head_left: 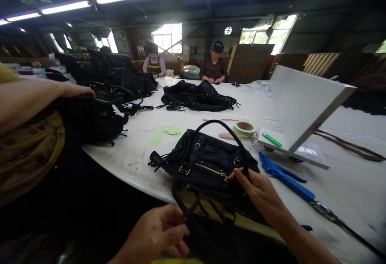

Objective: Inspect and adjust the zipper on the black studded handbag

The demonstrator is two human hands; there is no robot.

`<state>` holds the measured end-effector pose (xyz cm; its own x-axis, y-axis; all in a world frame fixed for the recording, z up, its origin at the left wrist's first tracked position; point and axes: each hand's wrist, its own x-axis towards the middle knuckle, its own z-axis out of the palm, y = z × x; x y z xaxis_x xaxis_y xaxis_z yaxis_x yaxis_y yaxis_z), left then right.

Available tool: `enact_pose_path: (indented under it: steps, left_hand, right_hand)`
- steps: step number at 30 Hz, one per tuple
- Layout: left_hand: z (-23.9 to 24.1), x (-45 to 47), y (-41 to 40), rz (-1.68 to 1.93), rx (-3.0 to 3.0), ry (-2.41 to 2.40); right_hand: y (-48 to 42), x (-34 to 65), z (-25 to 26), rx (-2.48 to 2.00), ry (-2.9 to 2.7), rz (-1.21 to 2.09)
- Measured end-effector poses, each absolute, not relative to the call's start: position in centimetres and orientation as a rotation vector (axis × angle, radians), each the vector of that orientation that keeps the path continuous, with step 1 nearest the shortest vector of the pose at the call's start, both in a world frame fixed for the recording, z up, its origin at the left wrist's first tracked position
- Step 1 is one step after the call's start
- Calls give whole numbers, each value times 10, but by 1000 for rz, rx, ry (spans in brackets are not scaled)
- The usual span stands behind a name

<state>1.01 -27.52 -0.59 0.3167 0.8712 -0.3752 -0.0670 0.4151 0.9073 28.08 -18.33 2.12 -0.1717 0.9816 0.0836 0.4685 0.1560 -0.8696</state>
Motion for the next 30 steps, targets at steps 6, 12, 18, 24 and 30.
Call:
enact_pose_path:
  steps: [6, 12, 18, 24, 30]
  left_hand:
    - [1, -5, -266, 505, 1283, 1256]
    - [17, -21, -251, 473, 1708, 1587]
    - [20, -21, -228, 1067, 2218, 1653]
    - [28, 12, -190, 1198, 2690, 1381]
    - [20, 31, -157, 1304, 2735, 1223]
  right_hand:
    - [-175, 280, 24, -1399, -1659, 1056]
    - [-163, 283, 44, -1421, -1602, 1133]
    - [-144, 285, 64, -1385, -1516, 1208]
    - [-133, 282, 88, -1281, -1422, 1288]
    - [-125, 285, 95, -1199, -1335, 1338]
